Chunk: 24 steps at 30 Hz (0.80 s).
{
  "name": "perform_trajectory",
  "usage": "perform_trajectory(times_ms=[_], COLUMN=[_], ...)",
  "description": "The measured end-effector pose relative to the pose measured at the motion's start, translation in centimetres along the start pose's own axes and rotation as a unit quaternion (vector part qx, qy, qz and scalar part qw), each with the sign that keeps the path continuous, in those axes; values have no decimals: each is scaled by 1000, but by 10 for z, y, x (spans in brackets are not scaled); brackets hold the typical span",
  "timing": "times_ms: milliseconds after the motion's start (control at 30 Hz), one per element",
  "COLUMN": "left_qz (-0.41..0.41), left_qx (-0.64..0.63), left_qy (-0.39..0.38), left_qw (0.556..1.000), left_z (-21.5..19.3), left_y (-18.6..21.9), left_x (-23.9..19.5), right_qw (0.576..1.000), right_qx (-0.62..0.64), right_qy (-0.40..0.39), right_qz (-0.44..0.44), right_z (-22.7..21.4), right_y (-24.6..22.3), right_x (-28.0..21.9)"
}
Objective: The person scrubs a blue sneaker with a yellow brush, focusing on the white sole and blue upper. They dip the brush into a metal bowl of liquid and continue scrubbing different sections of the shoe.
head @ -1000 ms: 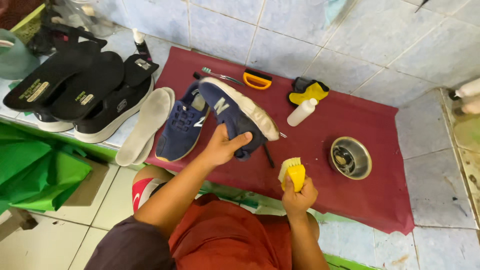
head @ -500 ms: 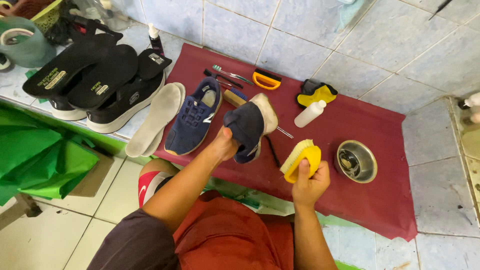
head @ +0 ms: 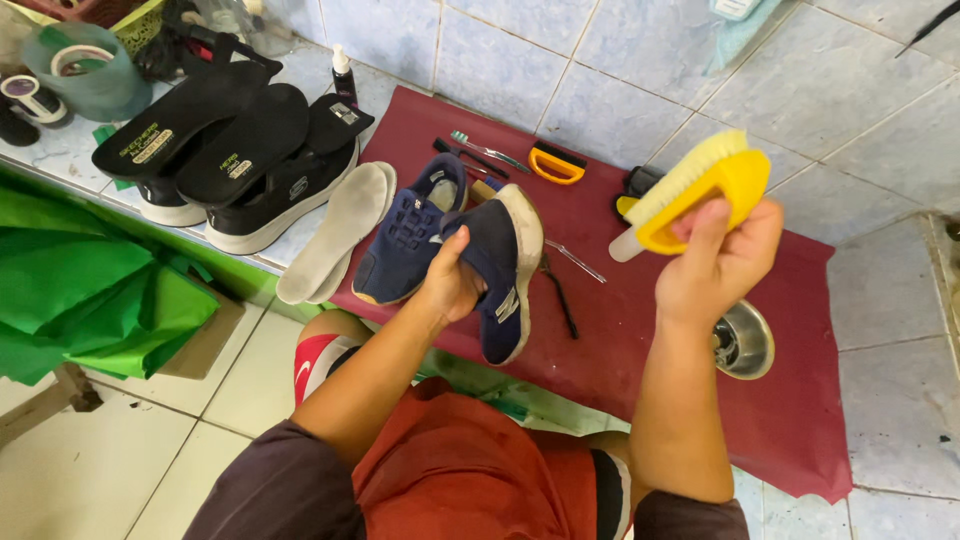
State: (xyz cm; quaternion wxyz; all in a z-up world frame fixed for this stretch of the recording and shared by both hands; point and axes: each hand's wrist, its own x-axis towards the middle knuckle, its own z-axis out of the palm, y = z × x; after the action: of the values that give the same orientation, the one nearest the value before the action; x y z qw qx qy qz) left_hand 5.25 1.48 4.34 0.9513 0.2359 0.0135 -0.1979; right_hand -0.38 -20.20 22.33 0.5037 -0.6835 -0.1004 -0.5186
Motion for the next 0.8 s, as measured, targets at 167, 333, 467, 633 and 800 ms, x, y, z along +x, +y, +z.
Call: perform_trajectory(times_ms=[167, 333, 467, 633, 800], left_qz=[-60, 0, -13, -18, -41], left_qx=[-10, -31, -43, -55, -61], left_qy=[62, -8, 11, 27, 38], left_qw=[996, 999, 999, 998, 997], left_z=[-1, 2, 6, 7, 9], left_y=[5, 10, 10, 3, -9], left_x=[-6, -10, -7, -5, -8], right_qw=[996, 993, 991, 995, 994], right_qx=[26, 15, 9, 25, -13], right_qy=[26, -117, -130, -26, -73], right_qz=[-85, 17, 32, -88, -84], right_z=[46, 64, 68, 67, 91], right_y=[5, 48, 38, 3, 18], right_x=[29, 0, 0, 31, 43])
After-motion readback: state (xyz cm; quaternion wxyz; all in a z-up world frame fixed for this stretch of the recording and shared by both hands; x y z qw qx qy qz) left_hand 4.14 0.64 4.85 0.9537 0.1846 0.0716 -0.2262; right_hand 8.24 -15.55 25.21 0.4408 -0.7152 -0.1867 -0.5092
